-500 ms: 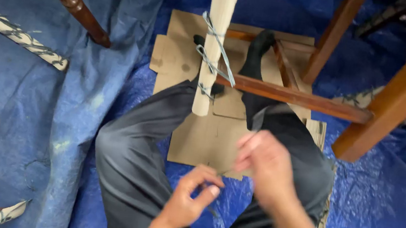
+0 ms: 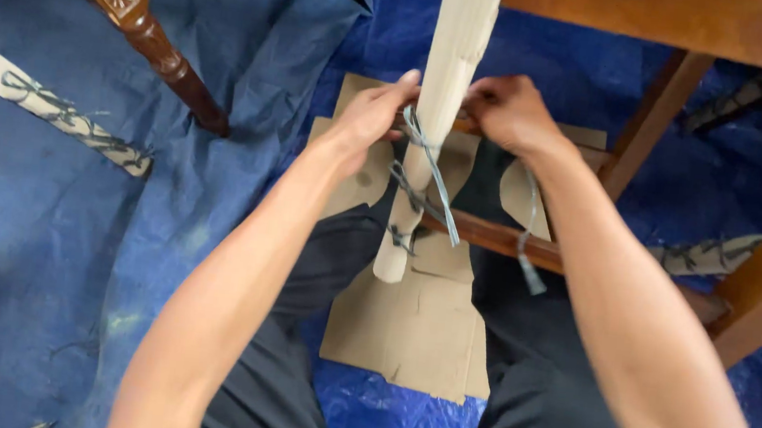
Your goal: The recorder is wrapping the legs of wooden chairs with protective foam and securing them with plastic ties.
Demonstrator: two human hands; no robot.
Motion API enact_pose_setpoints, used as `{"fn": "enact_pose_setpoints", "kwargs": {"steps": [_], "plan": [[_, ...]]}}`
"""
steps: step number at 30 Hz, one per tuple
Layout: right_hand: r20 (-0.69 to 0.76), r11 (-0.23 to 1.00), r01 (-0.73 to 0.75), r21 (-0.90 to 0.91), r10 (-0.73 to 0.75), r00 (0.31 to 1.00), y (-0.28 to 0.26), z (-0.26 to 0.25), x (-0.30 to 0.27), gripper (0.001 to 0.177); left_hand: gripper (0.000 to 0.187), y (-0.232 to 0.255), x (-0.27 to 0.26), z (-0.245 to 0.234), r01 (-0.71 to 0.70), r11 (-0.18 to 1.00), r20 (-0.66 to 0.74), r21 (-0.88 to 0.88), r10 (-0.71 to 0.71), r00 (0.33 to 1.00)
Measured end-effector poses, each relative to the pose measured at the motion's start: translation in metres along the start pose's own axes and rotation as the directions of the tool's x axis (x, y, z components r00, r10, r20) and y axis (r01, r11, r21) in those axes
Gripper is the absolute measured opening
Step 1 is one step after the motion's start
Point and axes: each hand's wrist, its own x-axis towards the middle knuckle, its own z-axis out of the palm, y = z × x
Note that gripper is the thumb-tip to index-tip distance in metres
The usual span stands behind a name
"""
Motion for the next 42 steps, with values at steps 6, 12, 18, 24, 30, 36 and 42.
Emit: {"fn": "enact_pose_setpoints", "kwargs": {"steps": [6,12,18,24,30,36,42], "plan": [[-0.077,0.971,0.221,-0.086,-0.228,0.971,-0.01,0.004,-0.001,0.02,0.033,-0.039,0.061,0.01,-0.285,0.926,-0.056,-0.248,0.28,0.958],[0.005,0.802,-0.111,0.587,0.133,0.991,-0.043,-0.014,-0.046,0.018,0.027,-0.004,0.011,-0.008,-0.442,0.887,-0.242,-0.135,0.403,0.883],[0.048,0.523,-0.117,0.844,0.144,0.988,-0.07,-0.033,-0.091,0.036,0.022,0.002,-0.026,-0.01,-0.603,0.796,-0.269,-0.053,0.57,0.776],[-0.147,0.779,0.036,0.626,0.072,0.987,-0.067,-0.018,-0.1,0.022,0.018,0.006,-0.057,-0.008,-0.692,0.714,-0.265,0.105,0.691,0.673],[-0.444,0.884,0.455,-0.11,-0.453,0.773,-0.101,-0.001,-0.112,0.017,0.013,0.016,-0.096,0.001,-0.711,0.55,-0.127,0.438,0.821,0.557],[-0.455,0.873,0.487,-0.03,-0.445,0.771,-0.109,0.005,-0.105,0.016,0.016,0.011,-0.109,0.007,-0.78,0.325,0.07,0.535,0.903,0.424],[-0.457,0.915,0.404,0.014,-0.353,0.817,-0.117,0.014,-0.093,0.009,0.019,0.024,-0.117,0.019,-0.77,0.22,0.126,0.6,0.924,0.362]]}}
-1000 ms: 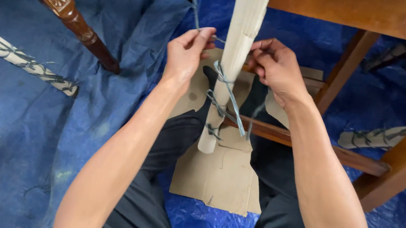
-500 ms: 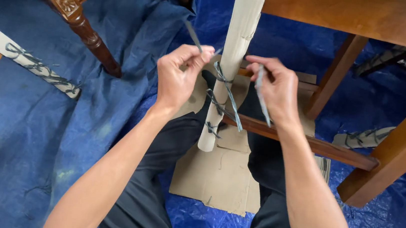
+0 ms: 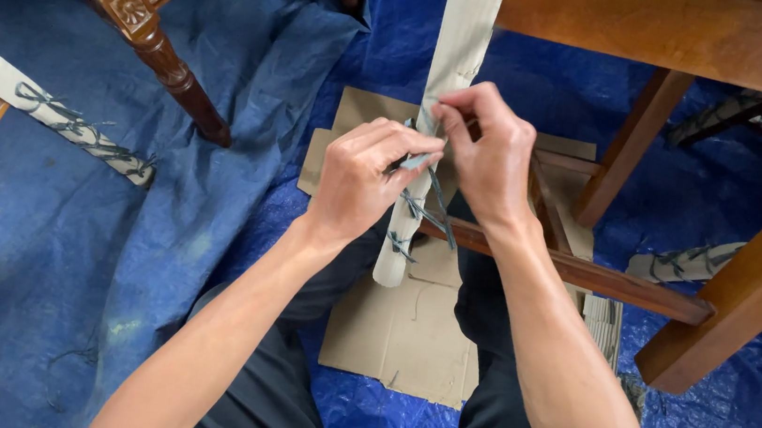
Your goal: The recorder is wrapping the legs of wooden chairs with protective foam and securing them with plastic ties.
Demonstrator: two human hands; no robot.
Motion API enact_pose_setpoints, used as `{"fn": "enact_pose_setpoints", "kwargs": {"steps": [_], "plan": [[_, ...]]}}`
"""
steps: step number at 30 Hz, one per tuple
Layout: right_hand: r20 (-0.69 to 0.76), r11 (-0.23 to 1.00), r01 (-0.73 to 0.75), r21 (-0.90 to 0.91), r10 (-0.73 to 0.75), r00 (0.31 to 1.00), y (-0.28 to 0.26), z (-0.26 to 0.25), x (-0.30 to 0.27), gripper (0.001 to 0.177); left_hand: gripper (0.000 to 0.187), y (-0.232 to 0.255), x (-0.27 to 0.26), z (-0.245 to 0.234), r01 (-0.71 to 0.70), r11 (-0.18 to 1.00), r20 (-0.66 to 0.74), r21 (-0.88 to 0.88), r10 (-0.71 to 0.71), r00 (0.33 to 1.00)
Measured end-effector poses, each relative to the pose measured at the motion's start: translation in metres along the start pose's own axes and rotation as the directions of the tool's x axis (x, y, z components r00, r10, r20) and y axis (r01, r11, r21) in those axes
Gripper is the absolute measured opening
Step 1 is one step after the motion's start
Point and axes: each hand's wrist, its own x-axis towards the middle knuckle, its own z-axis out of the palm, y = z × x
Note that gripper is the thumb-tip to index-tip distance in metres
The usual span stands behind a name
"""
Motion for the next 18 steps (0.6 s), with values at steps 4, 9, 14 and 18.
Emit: {"fn": "enact_pose_setpoints", "kwargs": {"steps": [4,9,14,18], "plan": [[0.055,0.946,0.273,-0.173,-0.267,0.962,-0.002,-0.002,-0.001,0.015,0.017,0.002,0.008,0.004,0.091,0.991,-0.044,-0.1,-0.096,0.994],[0.098,0.951,0.27,-0.152,-0.258,0.961,0.013,-0.002,-0.006,0.017,0.015,0.003,0.015,0.007,0.089,0.985,-0.099,-0.148,-0.104,0.99],[0.043,0.972,0.201,-0.125,-0.197,0.98,0.001,-0.006,-0.01,0.006,0.026,-0.008,0.013,0.007,-0.041,0.996,-0.144,0.078,0.052,0.988],[-0.023,0.992,0.077,-0.096,-0.08,0.997,-0.003,-0.008,-0.012,0.009,0.018,-0.038,0.002,0.017,0.245,0.96,-0.08,-0.133,-0.257,0.963]]}}
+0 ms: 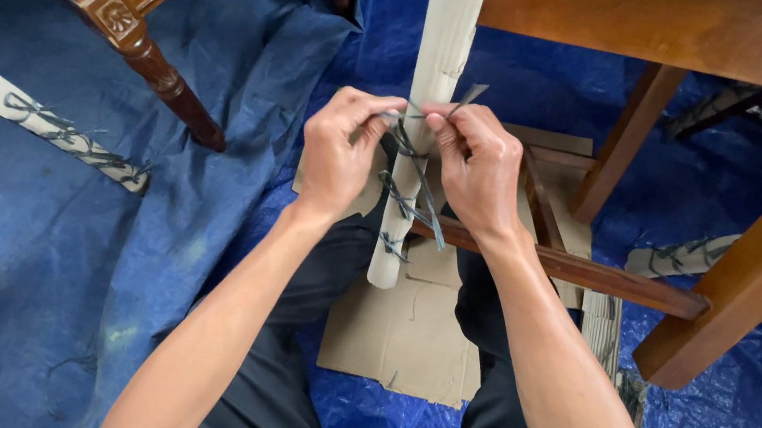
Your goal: The recorder is wrapping the legs of wooden chairs with protective foam and securing them with plastic ties.
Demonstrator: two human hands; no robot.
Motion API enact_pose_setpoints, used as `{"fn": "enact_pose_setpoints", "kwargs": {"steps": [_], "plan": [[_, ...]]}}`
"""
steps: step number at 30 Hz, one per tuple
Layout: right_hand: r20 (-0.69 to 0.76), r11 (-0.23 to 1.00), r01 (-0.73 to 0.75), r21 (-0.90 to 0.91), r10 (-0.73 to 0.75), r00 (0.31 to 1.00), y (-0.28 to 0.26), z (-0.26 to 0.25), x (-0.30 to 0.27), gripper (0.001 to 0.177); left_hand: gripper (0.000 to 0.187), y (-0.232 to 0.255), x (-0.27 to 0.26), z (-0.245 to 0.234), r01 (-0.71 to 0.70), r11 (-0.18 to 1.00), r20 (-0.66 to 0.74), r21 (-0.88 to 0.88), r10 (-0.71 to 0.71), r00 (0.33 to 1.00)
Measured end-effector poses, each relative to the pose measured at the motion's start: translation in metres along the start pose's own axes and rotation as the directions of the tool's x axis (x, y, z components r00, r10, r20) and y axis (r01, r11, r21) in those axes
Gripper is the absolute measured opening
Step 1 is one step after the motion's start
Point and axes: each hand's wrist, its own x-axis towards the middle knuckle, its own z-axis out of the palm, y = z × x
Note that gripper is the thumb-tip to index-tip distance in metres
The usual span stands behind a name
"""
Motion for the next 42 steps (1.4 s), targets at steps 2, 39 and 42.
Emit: {"fn": "enact_pose_setpoints", "kwargs": {"steps": [2,39,42], "plan": [[-0.044,0.998,-0.015,0.054,0.018,0.999,0.003,0.001,-0.005,0.01,0.017,-0.004,0.005,-0.002,0.041,0.999,0.054,-0.001,-0.041,0.998],[0.048,0.989,-0.149,-0.001,0.149,0.988,0.082,0.034,0.007,0.016,0.026,-0.162,0.024,0.105,0.938,0.153,0.732,-0.312,-0.591,0.34],[0.024,0.992,-0.114,-0.062,0.116,0.993,0.084,0.035,0.006,0.012,0.023,-0.14,0.024,0.097,0.909,0.159,0.634,-0.384,-0.67,0.385]]}}
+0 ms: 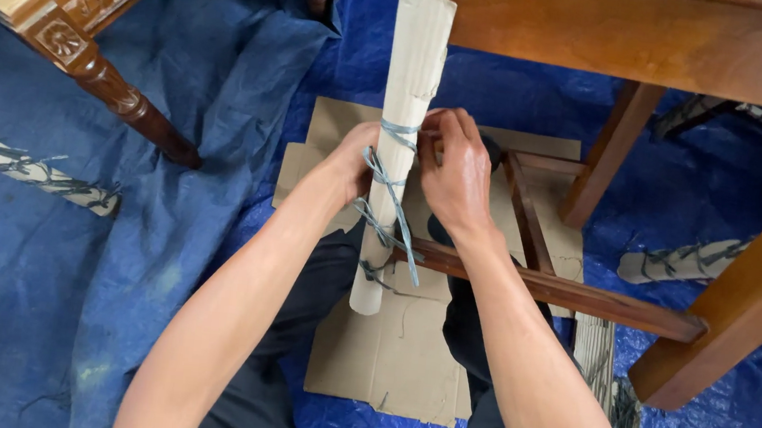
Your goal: The recorder is wrapping the legs of wooden chairs with protective foam and securing them with plastic ties.
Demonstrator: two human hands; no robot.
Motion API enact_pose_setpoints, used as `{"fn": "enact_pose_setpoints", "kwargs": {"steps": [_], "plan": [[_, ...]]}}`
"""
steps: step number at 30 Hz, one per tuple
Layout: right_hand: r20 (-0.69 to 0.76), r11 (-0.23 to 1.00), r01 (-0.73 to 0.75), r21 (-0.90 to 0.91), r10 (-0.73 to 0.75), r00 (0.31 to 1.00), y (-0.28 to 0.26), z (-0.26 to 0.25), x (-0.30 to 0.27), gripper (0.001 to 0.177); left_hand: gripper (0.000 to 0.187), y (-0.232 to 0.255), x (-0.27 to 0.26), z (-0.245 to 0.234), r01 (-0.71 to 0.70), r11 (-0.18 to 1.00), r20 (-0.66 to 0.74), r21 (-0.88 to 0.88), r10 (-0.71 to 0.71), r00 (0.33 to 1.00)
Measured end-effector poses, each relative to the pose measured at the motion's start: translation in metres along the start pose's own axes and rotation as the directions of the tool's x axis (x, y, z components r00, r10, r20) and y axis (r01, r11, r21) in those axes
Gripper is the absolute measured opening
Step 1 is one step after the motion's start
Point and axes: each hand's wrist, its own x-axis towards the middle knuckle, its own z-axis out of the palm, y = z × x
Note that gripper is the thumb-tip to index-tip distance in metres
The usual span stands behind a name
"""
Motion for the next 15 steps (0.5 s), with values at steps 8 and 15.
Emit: {"fn": "enact_pose_setpoints", "kwargs": {"steps": [8,15], "plan": [[0.067,0.991,-0.125,-0.047,0.128,0.99,-0.014,-0.02,-0.002,0.005,0.038,0.02,-0.074,0.017,-0.611,0.774,0.022,0.165,0.616,0.787],[0.051,0.994,-0.084,-0.072,0.088,0.995,-0.007,-0.016,-0.006,0.014,0.059,0.039,-0.161,0.061,-0.716,0.064,0.29,0.695,0.886,0.362]]}}
